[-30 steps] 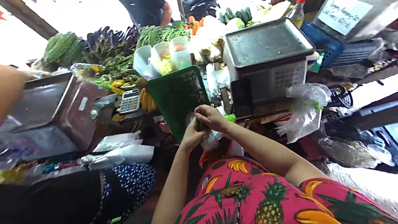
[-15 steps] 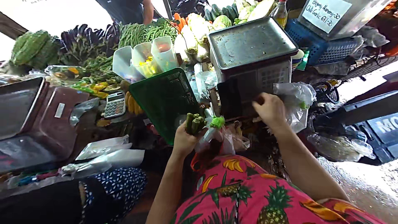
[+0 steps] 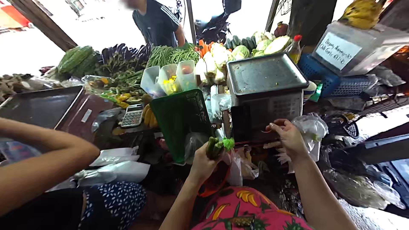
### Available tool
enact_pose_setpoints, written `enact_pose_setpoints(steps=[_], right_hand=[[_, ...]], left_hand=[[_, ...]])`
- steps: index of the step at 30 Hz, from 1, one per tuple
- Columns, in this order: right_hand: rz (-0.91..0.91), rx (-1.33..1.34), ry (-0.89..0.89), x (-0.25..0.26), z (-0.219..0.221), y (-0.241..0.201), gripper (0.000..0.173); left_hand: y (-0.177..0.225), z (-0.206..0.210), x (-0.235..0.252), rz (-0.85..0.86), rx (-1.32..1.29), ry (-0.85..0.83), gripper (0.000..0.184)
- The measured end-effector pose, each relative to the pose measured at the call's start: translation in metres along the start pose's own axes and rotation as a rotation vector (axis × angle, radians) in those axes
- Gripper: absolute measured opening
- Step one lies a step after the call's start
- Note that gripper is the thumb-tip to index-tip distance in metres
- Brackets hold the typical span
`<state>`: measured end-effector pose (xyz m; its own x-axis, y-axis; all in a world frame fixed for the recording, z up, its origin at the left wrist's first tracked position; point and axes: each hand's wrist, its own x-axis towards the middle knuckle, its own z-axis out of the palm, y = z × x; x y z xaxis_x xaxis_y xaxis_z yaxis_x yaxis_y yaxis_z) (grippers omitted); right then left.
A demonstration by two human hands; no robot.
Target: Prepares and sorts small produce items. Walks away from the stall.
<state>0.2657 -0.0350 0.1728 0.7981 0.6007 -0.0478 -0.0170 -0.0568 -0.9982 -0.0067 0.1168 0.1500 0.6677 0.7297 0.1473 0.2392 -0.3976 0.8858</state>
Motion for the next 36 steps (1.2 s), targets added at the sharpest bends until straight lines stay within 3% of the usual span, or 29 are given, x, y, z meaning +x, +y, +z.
enact_pose_setpoints(steps=[2,5,8,12,15,17,20,22,24,26,27,28,29,30,32,33,34,36], right_hand=[[-0.041,0.376,-0.057,-0.009,0.007,-0.013,0.019],[-0.200,0.569,-0.254,-0.031,0.024,-0.031,0.025],[-0.479,0.252,-0.453,-0.058,0.045,-0.040,0.029],[-0.872,-0.439,-0.528,-0.072,0.073,-0.024,0.044],[-0.902,-0.799,-0.659,-0.073,0.082,-0.017,0.063],[-0.810,-0.847,-0.728,-0.075,0.087,-0.012,0.074],[-0.548,-0.687,-0.817,-0.072,0.093,-0.006,0.073],[-0.451,-0.582,-0.898,-0.065,0.097,-0.002,0.061],[-0.549,-0.592,-0.995,-0.070,0.099,-0.008,0.056],[-0.825,-0.516,-1.033,-0.081,0.102,-0.012,0.045],[-0.909,-0.357,-1.022,-0.084,0.104,-0.012,0.042],[-0.869,-0.112,-1.016,-0.084,0.104,-0.014,0.041],[-0.714,0.164,-0.985,-0.085,0.104,-0.016,0.045],[-0.475,0.458,-0.912,-0.087,0.106,-0.019,0.050],[0.183,1.107,-0.658,-0.092,0.117,-0.034,0.051],[0.424,1.244,-0.546,-0.091,0.121,-0.041,0.053],[0.527,1.256,-0.488,-0.090,0.126,-0.044,0.053],[0.430,1.014,-0.498,-0.089,0.134,-0.040,0.043]], left_hand=[[0.004,0.005,-0.004,0.001,0.017,-0.002,0.036],[0.012,0.010,-0.007,-0.016,0.051,-0.021,0.036],[0.017,0.010,-0.011,-0.037,0.126,-0.071,0.036],[0.028,0.004,-0.018,0.055,0.385,-0.151,0.033],[0.028,0.000,-0.023,0.222,0.610,-0.198,0.035],[0.020,-0.005,-0.027,0.317,0.648,-0.202,0.037],[0.007,-0.013,-0.034,0.360,0.360,-0.112,0.032],[0.007,-0.014,-0.039,0.269,0.013,0.014,0.036],[0.011,-0.015,-0.037,0.036,-0.343,0.195,0.035],[0.012,-0.017,-0.026,-0.210,-0.747,0.358,0.019],[0.014,-0.018,-0.023,-0.312,-0.925,0.403,0.010],[0.017,-0.019,-0.022,-0.368,-1.051,0.419,0.005],[0.022,-0.018,-0.024,-0.362,-1.124,0.405,0.005],[0.029,-0.017,-0.026,-0.297,-1.152,0.382,0.006],[0.040,-0.011,-0.032,-0.072,-1.032,0.370,0.006],[0.042,-0.009,-0.035,0.057,-0.889,0.380,0.013],[0.042,-0.008,-0.038,0.201,-0.707,0.381,0.020],[0.037,-0.012,-0.037,0.498,-0.332,0.303,0.033]])
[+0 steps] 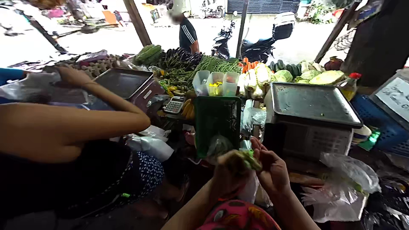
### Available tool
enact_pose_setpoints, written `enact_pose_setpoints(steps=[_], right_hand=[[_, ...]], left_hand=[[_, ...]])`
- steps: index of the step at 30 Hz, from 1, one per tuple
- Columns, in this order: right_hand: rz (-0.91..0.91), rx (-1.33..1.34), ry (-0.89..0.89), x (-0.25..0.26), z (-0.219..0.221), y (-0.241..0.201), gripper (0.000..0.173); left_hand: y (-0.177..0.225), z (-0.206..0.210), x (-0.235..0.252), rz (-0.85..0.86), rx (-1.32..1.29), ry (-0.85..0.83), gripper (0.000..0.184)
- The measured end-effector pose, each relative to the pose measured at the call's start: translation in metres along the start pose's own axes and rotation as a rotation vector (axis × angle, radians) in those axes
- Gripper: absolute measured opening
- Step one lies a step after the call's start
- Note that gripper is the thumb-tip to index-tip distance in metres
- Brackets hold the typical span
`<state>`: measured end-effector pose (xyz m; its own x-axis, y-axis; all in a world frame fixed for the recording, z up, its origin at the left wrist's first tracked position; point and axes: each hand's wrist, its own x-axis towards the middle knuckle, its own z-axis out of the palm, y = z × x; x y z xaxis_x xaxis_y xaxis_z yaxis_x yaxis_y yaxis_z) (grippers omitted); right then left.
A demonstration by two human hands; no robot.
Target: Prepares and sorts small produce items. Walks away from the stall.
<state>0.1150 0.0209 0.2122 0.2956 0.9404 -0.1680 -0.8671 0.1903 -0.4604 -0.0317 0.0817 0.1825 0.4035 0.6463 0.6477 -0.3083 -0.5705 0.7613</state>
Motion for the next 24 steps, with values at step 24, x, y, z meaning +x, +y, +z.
enact_pose_setpoints(steps=[24], right_hand=[[-0.336,-1.109,-0.194,-0.011,-0.059,-0.006,0.057]], left_hand=[[-0.050,-0.170,0.198,-0.650,0.091,0.247,0.038]])
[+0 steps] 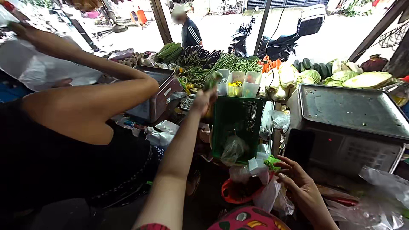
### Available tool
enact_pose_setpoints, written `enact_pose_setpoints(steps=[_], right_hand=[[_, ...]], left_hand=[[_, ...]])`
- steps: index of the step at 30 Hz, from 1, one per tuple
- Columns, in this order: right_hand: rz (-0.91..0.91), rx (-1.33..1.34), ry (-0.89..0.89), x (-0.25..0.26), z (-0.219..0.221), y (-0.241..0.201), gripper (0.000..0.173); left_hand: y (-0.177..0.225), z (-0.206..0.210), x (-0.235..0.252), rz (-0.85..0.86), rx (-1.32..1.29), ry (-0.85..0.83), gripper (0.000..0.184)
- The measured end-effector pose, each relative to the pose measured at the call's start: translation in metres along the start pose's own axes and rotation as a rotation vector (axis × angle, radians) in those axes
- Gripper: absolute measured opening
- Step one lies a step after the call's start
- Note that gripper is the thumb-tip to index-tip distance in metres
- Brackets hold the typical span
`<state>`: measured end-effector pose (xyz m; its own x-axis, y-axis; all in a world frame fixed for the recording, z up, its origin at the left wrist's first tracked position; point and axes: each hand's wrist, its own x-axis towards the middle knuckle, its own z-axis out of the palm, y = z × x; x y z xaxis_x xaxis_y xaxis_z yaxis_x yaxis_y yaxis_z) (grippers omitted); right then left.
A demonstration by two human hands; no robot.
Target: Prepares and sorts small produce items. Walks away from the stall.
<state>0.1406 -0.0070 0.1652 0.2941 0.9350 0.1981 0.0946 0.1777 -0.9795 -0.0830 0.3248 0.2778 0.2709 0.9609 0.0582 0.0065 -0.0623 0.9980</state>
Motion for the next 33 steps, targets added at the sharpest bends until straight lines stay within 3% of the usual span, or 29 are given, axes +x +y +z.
enact_pose_setpoints(steps=[2,4,8,13,15,19,20,22,24,25,29,31,33], right_hand=[[0.001,-0.053,0.014,-0.007,0.001,-0.004,0.054],[-0.016,-0.099,0.018,-0.014,0.001,-0.005,0.051],[-0.011,-0.146,-0.009,-0.024,-0.004,0.001,0.043],[-0.022,-0.215,-0.069,-0.026,-0.012,0.002,0.035],[-0.002,-0.234,-0.084,-0.027,-0.014,0.000,0.034],[0.042,-0.301,-0.127,-0.023,-0.008,0.002,0.035],[0.053,-0.332,-0.155,-0.023,-0.006,0.002,0.036],[0.071,-0.405,-0.220,-0.024,-0.003,0.001,0.038],[0.071,-0.448,-0.244,-0.025,-0.004,-0.001,0.038],[0.059,-0.450,-0.224,-0.026,-0.005,-0.001,0.037],[0.052,-0.399,-0.032,-0.027,-0.006,0.003,0.035],[0.050,-0.343,0.068,-0.024,0.003,0.011,0.035],[0.047,-0.331,0.082,-0.020,0.015,0.021,0.037]], left_hand=[[0.012,-0.018,0.056,-0.082,-0.088,0.064,0.057],[0.008,-0.023,0.074,-0.197,-0.047,0.068,0.061],[-0.038,-0.006,0.027,-0.135,0.277,-0.042,0.058],[-0.100,0.007,-0.055,0.176,0.583,0.095,0.034],[-0.126,0.015,-0.081,0.241,0.663,-0.061,0.036],[-0.182,0.049,-0.102,0.149,0.923,-0.559,0.090],[-0.194,0.056,-0.104,0.078,1.010,-0.633,0.091],[-0.218,0.062,-0.106,0.009,1.065,-0.637,0.068],[-0.222,0.059,-0.106,-0.018,1.021,-0.515,0.038],[-0.214,0.055,-0.106,0.000,0.967,-0.428,0.031],[-0.157,0.042,-0.124,0.185,0.626,-0.112,0.025],[-0.131,0.047,-0.138,0.243,0.499,-0.098,0.023],[-0.122,0.055,-0.141,0.306,0.570,-0.162,0.020]])
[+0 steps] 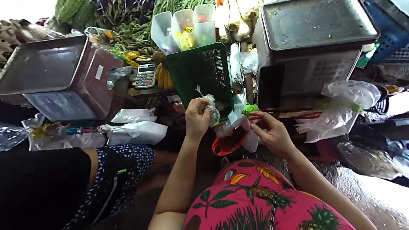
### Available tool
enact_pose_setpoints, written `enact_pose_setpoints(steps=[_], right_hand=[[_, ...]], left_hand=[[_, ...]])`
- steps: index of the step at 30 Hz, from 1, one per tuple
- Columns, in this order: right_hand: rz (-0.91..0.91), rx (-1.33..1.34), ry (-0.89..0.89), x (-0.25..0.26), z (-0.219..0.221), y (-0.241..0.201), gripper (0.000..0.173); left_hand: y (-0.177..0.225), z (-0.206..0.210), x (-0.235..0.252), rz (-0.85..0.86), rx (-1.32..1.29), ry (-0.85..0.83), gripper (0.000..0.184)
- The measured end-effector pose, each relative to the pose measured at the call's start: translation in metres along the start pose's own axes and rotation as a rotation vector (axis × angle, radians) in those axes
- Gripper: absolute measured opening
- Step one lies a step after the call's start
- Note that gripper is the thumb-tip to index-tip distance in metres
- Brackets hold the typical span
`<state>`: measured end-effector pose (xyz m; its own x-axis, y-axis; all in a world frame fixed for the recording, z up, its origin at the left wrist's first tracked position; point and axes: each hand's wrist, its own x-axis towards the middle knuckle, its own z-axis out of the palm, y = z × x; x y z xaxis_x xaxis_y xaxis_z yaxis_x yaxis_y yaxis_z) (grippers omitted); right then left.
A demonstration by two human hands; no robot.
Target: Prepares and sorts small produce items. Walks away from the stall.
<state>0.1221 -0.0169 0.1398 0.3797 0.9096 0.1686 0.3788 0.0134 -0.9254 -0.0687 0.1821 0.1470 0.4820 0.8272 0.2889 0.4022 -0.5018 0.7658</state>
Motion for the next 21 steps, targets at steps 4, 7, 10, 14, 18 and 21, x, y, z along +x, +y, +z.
enact_pose_setpoints(steps=[4,7,10,14,18,21], right_hand=[[0.032,-0.052,-0.114,-0.003,0.024,0.000,0.037],[0.073,-0.105,-0.188,-0.014,0.032,0.003,0.037],[0.144,-0.132,-0.166,-0.031,0.031,0.007,0.037],[0.266,-0.086,-0.025,-0.059,0.021,0.012,0.037],[0.373,0.287,0.142,-0.080,0.019,-0.004,0.051],[0.348,0.884,0.286,-0.104,0.013,-0.023,0.048]], left_hand=[[-0.031,0.035,0.025,-0.149,0.352,-0.314,0.044],[-0.088,0.076,0.030,-0.224,0.425,-0.448,0.080],[-0.118,0.087,0.031,-0.155,0.381,-0.390,0.051],[-0.080,0.053,0.032,-0.088,0.147,-0.022,0.041],[-0.002,0.045,-0.005,0.424,-0.142,0.043,0.036],[0.069,0.079,-0.066,0.722,-0.385,-0.266,0.029]])
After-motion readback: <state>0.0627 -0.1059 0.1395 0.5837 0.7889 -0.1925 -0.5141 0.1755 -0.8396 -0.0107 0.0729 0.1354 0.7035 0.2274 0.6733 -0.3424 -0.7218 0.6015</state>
